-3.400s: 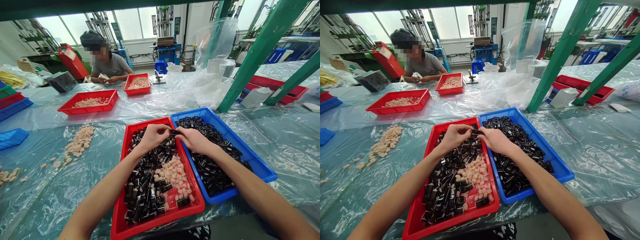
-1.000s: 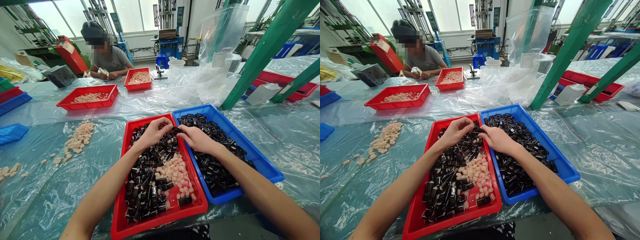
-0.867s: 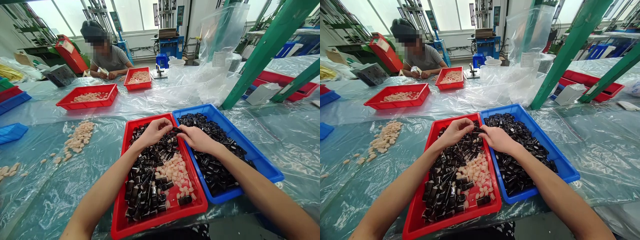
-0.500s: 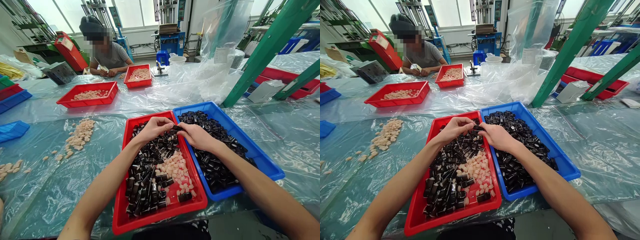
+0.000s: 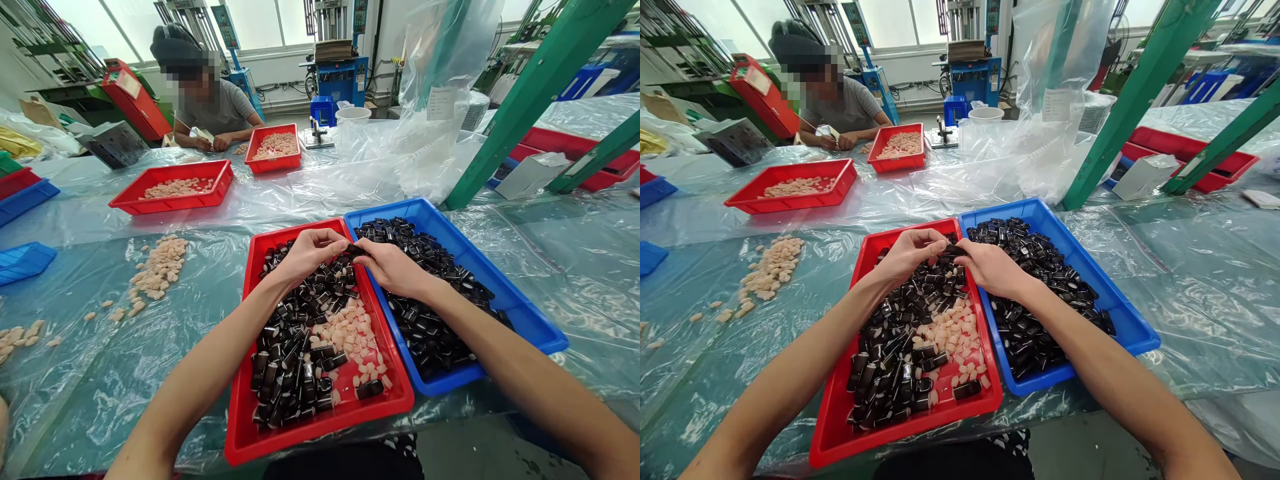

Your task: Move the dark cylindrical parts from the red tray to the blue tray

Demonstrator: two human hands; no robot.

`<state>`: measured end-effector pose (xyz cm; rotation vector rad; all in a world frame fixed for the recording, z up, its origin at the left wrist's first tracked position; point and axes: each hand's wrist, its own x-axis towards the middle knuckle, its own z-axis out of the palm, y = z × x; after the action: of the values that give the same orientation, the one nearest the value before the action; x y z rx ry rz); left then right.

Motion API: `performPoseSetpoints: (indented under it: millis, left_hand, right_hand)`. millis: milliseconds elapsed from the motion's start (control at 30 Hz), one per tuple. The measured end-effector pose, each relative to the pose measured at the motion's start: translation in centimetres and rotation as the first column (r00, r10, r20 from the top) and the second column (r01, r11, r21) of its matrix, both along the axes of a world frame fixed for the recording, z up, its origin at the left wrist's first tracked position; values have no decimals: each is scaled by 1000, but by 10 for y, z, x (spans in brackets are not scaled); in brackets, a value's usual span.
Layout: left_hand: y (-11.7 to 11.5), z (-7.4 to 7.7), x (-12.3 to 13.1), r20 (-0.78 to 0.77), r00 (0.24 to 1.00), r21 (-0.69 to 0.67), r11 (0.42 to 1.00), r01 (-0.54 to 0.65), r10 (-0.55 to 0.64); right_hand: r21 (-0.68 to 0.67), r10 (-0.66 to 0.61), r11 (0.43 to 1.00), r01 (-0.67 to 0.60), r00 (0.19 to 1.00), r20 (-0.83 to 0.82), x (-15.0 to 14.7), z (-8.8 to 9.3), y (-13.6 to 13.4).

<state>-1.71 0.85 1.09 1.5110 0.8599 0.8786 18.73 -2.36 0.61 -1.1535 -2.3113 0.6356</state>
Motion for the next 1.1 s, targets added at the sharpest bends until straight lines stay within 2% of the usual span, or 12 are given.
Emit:
performPoseSetpoints:
  millis: [133,267,500,567,667,700,733,767,833,900,967,1100]
  left_hand:
    - [0,-5,0,50,999,-7,1000,-19,19]
    - [-1,-7,0,103,995,-22,1000,13,-10]
    - [-7,-6,11,-60,998,195,981,0,12]
    - [-4,-9,12,-83,994,244,968,-51,73]
    - [0,-13,8,-146,957,347,919,-187,250]
    - [1,-14,7,-210,943,394,905,-162,259]
    - [0,-15,6,-304,928,433,899,-67,215]
    - [-2,-16,5,-422,897,448,890,83,129]
    - [-7,-19,7,-654,754,397,825,403,-53]
    - [-12,-21,10,-801,593,345,745,571,-84]
    - [-15,-22,12,-857,515,355,718,599,-6]
    - [-12,-21,11,-871,486,380,720,580,68]
  right_hand:
    - [-60,17,998,-21,997,-74,-2,6,-1]
    - [-67,22,997,-26,998,-58,0,11,-3]
    - [-42,18,999,-14,996,88,3,-7,6]
    - [-51,5,999,-1,996,85,4,-9,9]
    - [-46,-37,998,38,999,27,7,-3,11]
    - [-39,-59,997,59,998,12,9,0,11]
    - [-32,-85,996,85,996,4,11,3,11]
    - [-26,-111,993,111,994,3,12,5,11]
    - [-15,-150,989,150,989,11,14,7,11]
    - [-2,-159,987,159,987,14,14,5,11]
    - [5,-142,990,142,990,9,13,2,11]
    - [-2,-103,995,103,995,-13,12,-1,10]
